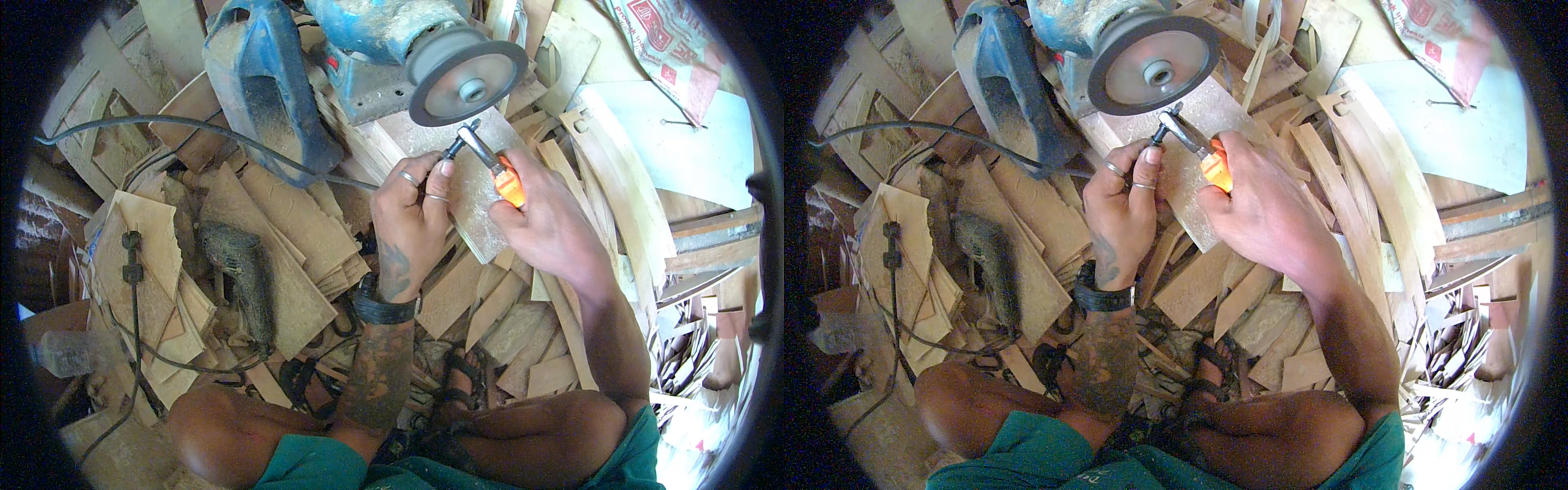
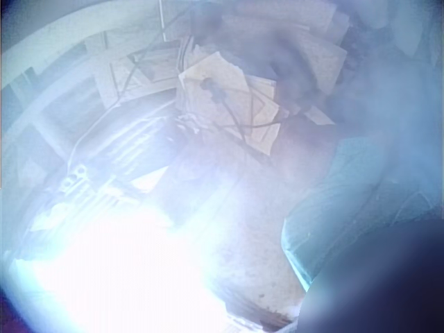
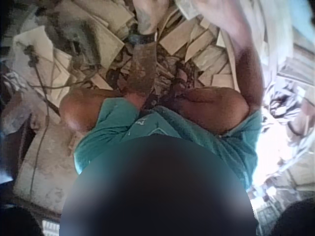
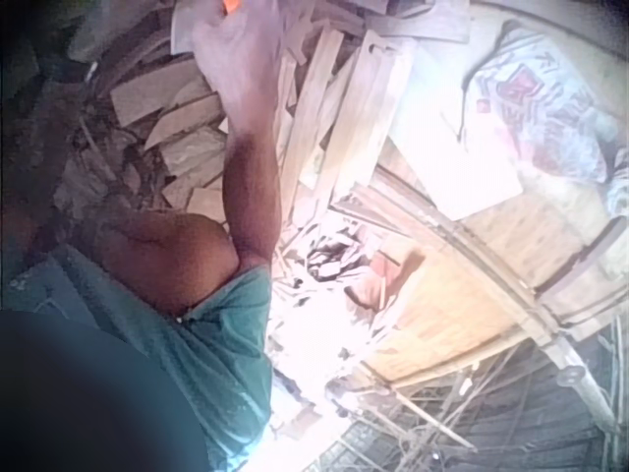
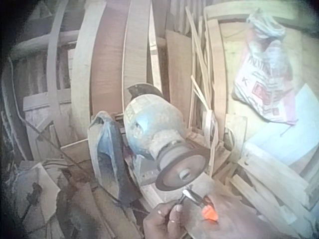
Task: The person sits on the floor and uses a bench grinder to sharpen a small metal part. They hold the part with both hands and later with pliers, repeatedly pressing it against the spinning wheel to shape the tip.
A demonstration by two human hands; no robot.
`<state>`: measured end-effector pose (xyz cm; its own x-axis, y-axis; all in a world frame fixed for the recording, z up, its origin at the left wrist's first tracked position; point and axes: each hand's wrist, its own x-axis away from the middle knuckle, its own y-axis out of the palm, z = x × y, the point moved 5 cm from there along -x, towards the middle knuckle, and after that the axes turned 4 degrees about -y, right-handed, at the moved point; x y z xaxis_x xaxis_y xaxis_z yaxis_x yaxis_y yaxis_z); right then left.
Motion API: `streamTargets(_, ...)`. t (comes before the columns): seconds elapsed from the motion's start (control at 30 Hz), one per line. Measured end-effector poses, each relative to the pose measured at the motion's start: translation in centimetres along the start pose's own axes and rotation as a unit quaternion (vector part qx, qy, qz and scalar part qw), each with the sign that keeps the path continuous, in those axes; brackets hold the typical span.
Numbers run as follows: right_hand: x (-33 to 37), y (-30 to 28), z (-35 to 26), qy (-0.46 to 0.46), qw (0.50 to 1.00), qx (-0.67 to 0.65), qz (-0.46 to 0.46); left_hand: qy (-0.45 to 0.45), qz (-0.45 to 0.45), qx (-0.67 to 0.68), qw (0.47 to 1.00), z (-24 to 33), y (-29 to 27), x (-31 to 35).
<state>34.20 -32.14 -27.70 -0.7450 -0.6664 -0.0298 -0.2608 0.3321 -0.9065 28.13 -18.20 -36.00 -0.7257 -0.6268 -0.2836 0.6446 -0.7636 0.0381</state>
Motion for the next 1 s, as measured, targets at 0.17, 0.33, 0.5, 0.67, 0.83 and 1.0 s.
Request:
streamTargets(0.17, 0.2, 0.1, -0.1, -0.003, 1.0, 0.011, 0.003, -0.052, 0.007, 0.047, 0.998, -0.5, 0.3, 0.5)
streamTargets(0.33, 0.4, 0.0, 0.1, 0.005, 1.0, 0.024, -0.012, -0.002, 0.008, 0.026, 1.0, -0.4, 0.3, 0.4)
streamTargets(0.5, 0.2, -0.4, 0.3, -0.036, 0.999, 0.03, -0.002, 0.024, -0.042, -0.023, 0.999, 0.2, -0.6, 0.1)
streamTargets(0.67, 0.0, -0.2, 0.5, -0.035, 0.998, 0.046, -0.016, 0.043, -0.059, -0.034, 0.997, 0.2, -0.9, 0.0)
streamTargets(0.83, -0.1, 0.1, 0.3, -0.055, 0.997, 0.054, -0.019, 0.112, -0.03, -0.087, 0.989, 0.6, -1.0, -0.2)
streamTargets(1.0, 0.7, -0.6, 0.6, -0.046, 0.997, 0.057, 0.031, 0.077, -0.051, -0.059, 0.994, 1.1, -0.7, 0.0)
